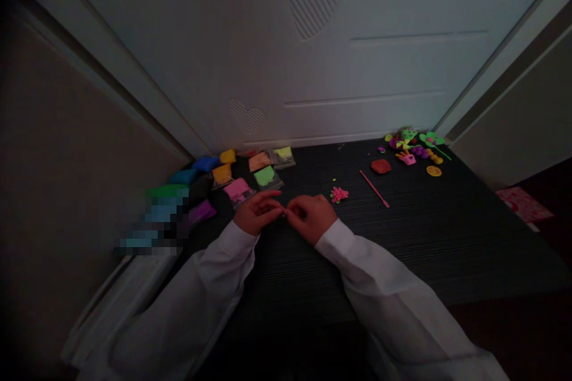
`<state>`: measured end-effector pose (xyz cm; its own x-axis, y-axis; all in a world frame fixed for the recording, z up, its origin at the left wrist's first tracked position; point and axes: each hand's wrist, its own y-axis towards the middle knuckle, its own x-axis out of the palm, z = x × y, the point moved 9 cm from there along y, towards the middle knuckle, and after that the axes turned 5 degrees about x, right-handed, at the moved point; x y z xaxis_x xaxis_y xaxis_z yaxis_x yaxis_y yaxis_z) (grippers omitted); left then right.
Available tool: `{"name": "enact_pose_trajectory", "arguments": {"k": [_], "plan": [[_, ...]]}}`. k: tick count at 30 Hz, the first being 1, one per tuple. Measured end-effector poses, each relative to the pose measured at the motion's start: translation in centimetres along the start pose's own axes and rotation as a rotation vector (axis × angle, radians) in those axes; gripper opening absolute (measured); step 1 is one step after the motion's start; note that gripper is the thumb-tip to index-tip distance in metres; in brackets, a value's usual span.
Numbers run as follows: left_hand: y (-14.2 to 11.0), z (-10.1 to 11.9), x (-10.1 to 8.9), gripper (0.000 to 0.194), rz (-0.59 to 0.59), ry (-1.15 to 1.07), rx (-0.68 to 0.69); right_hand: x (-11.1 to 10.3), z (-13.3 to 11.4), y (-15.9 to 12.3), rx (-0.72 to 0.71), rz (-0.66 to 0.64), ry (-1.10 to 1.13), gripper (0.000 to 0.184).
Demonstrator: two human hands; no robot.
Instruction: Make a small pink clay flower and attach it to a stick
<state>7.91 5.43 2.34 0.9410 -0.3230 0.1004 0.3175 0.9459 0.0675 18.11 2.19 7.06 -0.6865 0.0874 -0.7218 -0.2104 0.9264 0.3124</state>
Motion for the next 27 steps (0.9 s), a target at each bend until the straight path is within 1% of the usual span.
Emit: {"name": "enact_pose_trajectory", "arguments": {"k": [5, 11, 16, 21, 27], "plan": [[0.02, -0.01, 0.02, 0.040, -0.010, -0.028, 0.004, -0.19, 0.05, -0.13, 0.005, 0.021, 0.017, 0.013], [0.24, -0.28, -0.09, 0.040, -0.009, -0.065, 0.006, -0.21, -0.12, -0.01, -0.008, 0.008, 0.026, 0.011], [0.39, -0.80, -0.08, 0.045, -0.032, -0.094, -0.027, -0.26, 0.18, 0.06, 0.004, 0.021, 0.016, 0.011], [-0.05, -0.69, 0.09, 0.050, -0.031, -0.043, -0.073, -0.16, 0.50, 0.01, 0.015, 0.028, 0.003, 0.012], [-0.39, -0.37, -0.06, 0.045, 0.021, 0.024, -0.085, -0.04, 0.39, -0.06, 0.020, 0.018, -0.016, 0.010]]}}
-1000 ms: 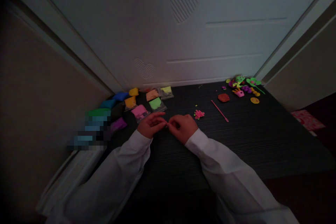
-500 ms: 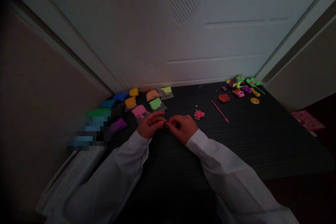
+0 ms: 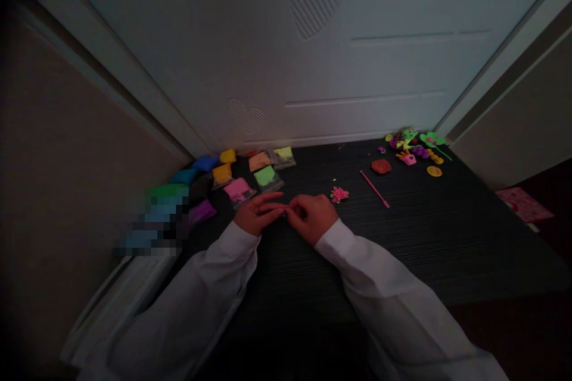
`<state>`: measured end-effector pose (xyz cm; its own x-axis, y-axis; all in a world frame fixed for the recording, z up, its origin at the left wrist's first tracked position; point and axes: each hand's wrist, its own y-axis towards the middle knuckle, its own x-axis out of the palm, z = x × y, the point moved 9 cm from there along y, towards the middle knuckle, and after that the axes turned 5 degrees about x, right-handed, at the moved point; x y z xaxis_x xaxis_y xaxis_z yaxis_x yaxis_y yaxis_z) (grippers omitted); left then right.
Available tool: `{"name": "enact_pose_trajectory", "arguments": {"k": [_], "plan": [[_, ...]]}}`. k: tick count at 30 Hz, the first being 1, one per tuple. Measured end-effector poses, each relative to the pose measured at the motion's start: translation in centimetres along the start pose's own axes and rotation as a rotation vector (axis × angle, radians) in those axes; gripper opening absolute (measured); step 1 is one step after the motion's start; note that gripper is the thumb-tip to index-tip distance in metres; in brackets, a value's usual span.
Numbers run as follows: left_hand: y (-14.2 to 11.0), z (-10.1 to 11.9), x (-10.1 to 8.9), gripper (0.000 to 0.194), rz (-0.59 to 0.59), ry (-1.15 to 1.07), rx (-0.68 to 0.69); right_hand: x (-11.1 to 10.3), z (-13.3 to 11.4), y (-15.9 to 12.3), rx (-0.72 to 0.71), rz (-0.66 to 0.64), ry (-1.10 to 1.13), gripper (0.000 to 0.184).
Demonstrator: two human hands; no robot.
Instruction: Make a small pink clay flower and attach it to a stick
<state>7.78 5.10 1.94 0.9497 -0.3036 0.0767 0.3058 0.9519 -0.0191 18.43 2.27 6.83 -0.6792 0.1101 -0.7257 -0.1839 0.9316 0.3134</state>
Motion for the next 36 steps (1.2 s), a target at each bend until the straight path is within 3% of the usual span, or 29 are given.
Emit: {"name": "enact_pose_trajectory", "arguments": {"k": [10, 26, 36], "plan": [[0.0, 0.0, 0.1, 0.041, -0.011, -0.023, 0.013, -0.1, 0.3, -0.1, 0.051, 0.006, 0.013, 0.025], [0.2, -0.2, 0.8, 0.036, -0.177, -0.210, 0.060, 0.3, 1.7, 0.2, 0.132, -0.024, 0.090, 0.028], [0.3, -0.4, 1.0, 0.032, -0.182, -0.265, 0.051, 0.5, 2.0, 0.1, 0.186, -0.039, 0.118, 0.034]]}}
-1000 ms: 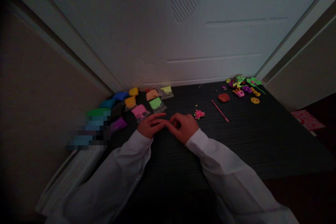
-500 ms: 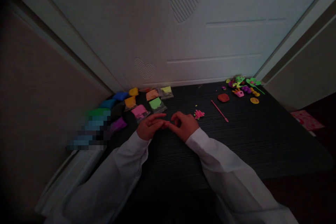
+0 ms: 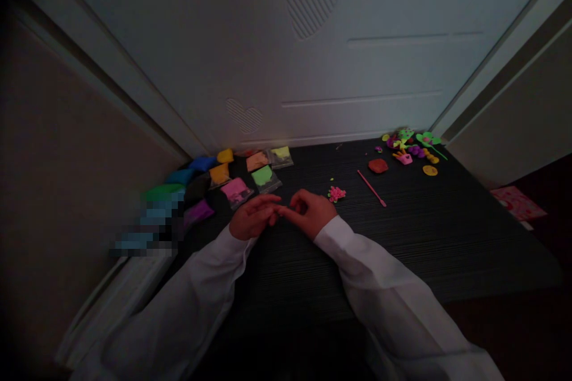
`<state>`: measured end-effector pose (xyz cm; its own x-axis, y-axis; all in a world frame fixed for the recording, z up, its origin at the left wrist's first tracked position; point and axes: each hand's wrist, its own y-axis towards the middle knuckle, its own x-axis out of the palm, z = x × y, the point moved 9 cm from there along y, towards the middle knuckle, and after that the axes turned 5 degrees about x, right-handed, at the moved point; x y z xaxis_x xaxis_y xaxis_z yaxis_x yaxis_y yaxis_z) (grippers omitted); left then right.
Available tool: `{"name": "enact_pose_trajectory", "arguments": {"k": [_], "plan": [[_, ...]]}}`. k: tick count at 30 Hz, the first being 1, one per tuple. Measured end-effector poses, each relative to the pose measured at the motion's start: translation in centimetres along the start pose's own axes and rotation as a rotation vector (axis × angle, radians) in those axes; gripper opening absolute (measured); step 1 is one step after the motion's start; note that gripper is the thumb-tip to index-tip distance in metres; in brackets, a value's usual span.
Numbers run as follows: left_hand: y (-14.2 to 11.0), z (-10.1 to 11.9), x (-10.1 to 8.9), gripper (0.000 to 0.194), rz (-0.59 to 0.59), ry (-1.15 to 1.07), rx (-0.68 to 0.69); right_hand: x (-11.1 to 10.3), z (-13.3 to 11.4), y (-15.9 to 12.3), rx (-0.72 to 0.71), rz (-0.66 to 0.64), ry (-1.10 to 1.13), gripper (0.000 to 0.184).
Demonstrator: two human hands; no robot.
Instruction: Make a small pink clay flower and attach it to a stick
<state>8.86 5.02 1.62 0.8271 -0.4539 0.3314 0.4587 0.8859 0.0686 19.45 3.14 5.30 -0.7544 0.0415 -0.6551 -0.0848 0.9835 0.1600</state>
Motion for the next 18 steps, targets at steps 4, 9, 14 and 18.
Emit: {"name": "enact_pose_trajectory", "arguments": {"k": [4, 9, 14, 18], "plan": [[-0.12, 0.27, 0.20, 0.032, 0.004, 0.001, -0.018, -0.06, -0.12, -0.05, 0.005, -0.005, 0.011, 0.034], [-0.30, 0.45, 0.23, 0.031, 0.007, 0.011, -0.030, -0.01, -0.12, -0.07, 0.001, -0.017, 0.028, 0.033], [-0.30, 0.34, 0.28, 0.031, 0.008, 0.008, -0.039, 0.01, -0.09, -0.09, 0.000, -0.019, 0.038, 0.033], [-0.38, 0.41, 0.46, 0.029, 0.005, -0.004, -0.044, 0.04, -0.08, -0.13, -0.004, -0.027, 0.039, 0.033]]}}
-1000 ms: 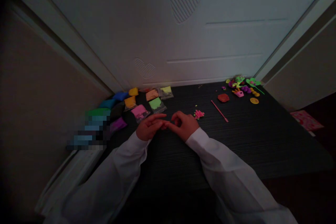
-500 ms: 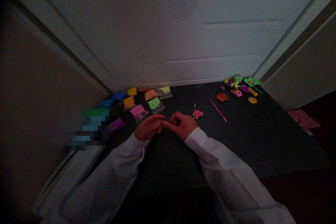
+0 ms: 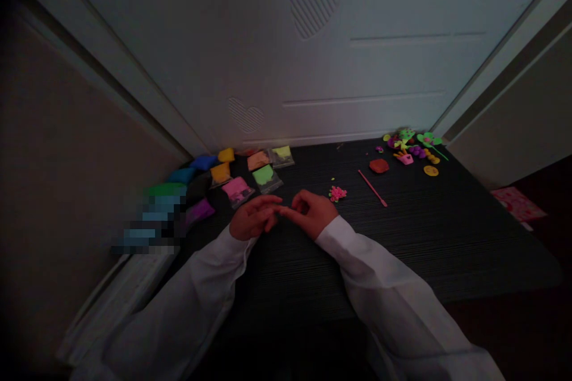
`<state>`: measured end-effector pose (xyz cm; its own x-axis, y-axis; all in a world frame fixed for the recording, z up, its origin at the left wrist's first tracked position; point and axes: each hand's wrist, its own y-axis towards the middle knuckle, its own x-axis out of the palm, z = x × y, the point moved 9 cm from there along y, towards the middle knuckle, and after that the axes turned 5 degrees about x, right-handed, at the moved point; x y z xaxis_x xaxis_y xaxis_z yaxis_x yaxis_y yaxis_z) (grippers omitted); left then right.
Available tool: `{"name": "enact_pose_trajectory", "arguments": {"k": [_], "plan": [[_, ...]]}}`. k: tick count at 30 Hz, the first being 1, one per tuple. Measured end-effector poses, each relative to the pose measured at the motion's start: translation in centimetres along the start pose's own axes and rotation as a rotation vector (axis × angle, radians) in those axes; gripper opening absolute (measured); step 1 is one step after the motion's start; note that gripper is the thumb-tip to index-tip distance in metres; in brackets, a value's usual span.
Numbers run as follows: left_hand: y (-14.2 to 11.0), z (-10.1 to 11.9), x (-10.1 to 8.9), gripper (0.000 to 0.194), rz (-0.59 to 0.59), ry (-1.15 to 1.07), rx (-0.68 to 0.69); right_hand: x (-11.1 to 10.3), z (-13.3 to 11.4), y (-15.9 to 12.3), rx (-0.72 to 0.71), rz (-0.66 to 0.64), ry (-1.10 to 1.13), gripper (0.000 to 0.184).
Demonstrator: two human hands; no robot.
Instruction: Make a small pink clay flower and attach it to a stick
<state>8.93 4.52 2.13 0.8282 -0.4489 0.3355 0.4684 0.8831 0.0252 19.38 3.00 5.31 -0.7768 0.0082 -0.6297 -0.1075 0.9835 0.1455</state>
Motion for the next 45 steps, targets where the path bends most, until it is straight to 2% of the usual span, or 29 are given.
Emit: {"name": "enact_pose_trajectory", "arguments": {"k": [8, 12, 16, 23, 30, 37, 41, 45], "plan": [[0.0, -0.3, 0.1, 0.028, -0.010, -0.065, 0.000, -0.1, 0.8, 0.3, 0.009, 0.031, 0.000, 0.032], [0.1, -0.4, 0.5, 0.037, -0.017, -0.137, -0.010, -0.7, 1.0, 0.6, 0.006, 0.079, 0.009, 0.030], [0.1, -0.4, 0.6, 0.041, -0.012, -0.211, -0.048, -1.3, 0.6, 0.5, -0.028, 0.095, 0.031, 0.028], [0.1, -0.3, 0.1, 0.037, 0.000, -0.287, -0.095, -1.6, -1.0, 0.0, -0.121, 0.082, 0.017, 0.027], [0.3, -0.6, 0.2, 0.039, -0.031, -0.250, -0.084, -1.8, -2.0, -0.2, -0.226, 0.064, -0.036, 0.018], [0.3, -0.3, 0.4, 0.037, -0.032, -0.178, -0.073, -1.5, -1.8, -0.1, -0.250, 0.039, -0.049, 0.013], [0.6, 0.0, -0.5, 0.037, -0.007, -0.116, -0.045, -1.3, -2.2, -0.1, -0.252, -0.002, -0.037, 0.012], [1.2, 0.9, -2.9, 0.031, 0.101, -0.001, 0.046, -0.1, -3.1, -1.0, -0.268, -0.119, -0.063, 0.011]]}}
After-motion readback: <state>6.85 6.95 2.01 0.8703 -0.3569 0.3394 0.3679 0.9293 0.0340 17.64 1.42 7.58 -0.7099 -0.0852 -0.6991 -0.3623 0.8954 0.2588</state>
